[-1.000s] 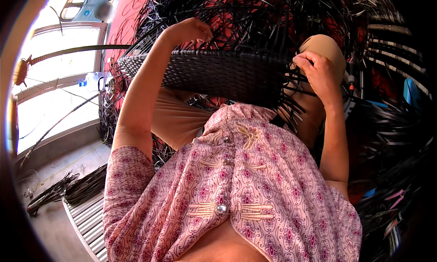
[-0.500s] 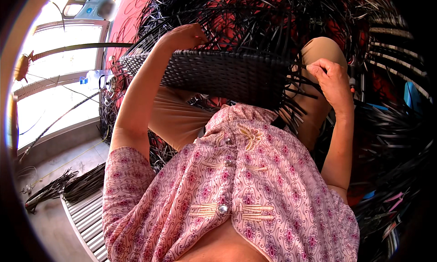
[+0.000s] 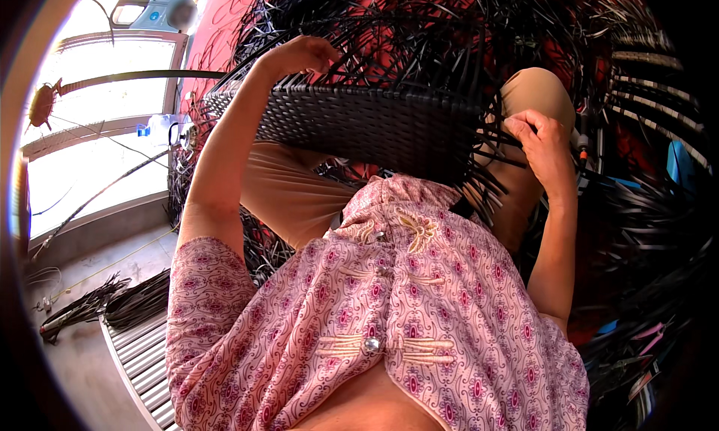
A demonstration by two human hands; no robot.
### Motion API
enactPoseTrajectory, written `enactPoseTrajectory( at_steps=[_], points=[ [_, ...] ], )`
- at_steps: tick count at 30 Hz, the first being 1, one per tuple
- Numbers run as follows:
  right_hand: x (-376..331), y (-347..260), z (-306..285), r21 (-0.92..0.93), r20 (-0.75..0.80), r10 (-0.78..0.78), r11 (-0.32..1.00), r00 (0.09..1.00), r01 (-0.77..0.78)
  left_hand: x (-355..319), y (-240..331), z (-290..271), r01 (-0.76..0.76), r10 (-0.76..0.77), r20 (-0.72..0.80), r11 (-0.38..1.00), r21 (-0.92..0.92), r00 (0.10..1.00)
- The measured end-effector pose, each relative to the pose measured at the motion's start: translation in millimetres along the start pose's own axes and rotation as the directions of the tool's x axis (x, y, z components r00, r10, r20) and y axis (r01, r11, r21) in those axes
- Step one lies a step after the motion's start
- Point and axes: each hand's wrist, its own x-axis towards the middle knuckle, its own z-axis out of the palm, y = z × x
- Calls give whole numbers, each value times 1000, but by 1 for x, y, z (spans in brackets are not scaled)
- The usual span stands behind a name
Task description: The person sits cross-legged on the floor and weaves a black basket by hand. They interlace black plastic strips through a pre-existing frame, pulling the strips tight and adjusting the weave pattern to build up the basket's structure.
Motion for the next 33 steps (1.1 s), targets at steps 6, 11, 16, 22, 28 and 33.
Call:
enactPoseTrajectory(
  at_steps=[6,11,16,22,28,33],
  points=[
    [-4,-2,-15,12,9,15,1000,1000,-16,-23,-10,-5,19,11,-108,962,273,994],
    [2,-9,-13,-57,24,37,998,999,-35,-19,-5,-2,107,-76,-87,886,450,993],
    [4,-14,-10,-55,31,20,998,999,-19,-15,-3,-7,131,-131,-37,849,511,991],
    [5,-6,3,-15,21,-37,999,999,37,-24,3,-19,136,-141,-1,949,284,990],
    [1,-16,7,43,-24,-14,999,1000,15,-32,-37,-29,228,-233,-162,973,-45,959],
    [4,-3,-14,38,33,69,997,997,-71,-37,-46,-33,180,-132,-183,945,272,974]
  ],
)
